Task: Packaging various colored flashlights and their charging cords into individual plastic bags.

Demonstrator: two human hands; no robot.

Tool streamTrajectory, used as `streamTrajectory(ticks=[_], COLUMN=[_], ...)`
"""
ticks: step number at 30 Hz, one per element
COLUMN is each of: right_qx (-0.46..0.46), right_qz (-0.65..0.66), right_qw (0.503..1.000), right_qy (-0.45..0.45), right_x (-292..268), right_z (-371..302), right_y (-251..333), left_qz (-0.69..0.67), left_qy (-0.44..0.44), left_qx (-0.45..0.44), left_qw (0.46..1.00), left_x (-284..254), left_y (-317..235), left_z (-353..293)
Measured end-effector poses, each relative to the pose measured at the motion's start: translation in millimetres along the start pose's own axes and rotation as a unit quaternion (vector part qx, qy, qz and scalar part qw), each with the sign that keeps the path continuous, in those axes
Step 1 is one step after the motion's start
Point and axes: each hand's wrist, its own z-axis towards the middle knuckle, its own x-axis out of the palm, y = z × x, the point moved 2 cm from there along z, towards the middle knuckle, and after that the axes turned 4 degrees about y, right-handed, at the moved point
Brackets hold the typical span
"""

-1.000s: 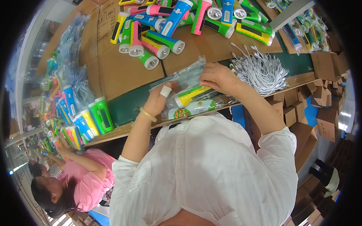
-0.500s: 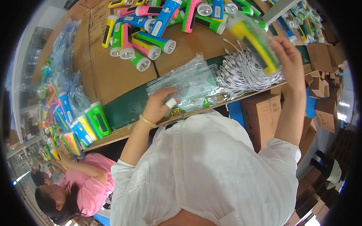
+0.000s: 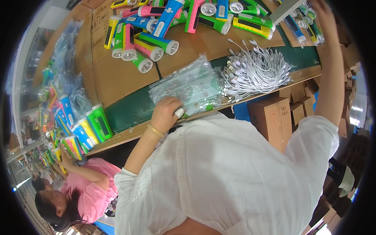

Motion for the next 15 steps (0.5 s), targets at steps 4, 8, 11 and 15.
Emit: streamTrajectory(ticks=[4, 8, 11, 15], right_qx=[-0.196, -0.351, -0.386, -0.417], right_qz=[0.151, 0.095, 0.033, 0.059], right_qw=[0.915, 0.83, 0.838, 0.845], right_qy=[0.318, 0.423, 0.383, 0.329], right_x=[156, 239, 266, 275], right_z=[-215, -324, -354, -361], right_y=[212, 249, 254, 252], left_qz=[-0.032, 0.045, 0.121, 0.091], left_qy=[-0.099, -0.142, -0.135, -0.129], left_qx=[-0.065, -0.028, -0.032, -0.056], left_qw=[0.992, 0.989, 0.983, 0.986], left_x=[-1, 6, 10, 12], left_y=[-4, 7, 8, 11], left_z=[9, 53, 69, 71])
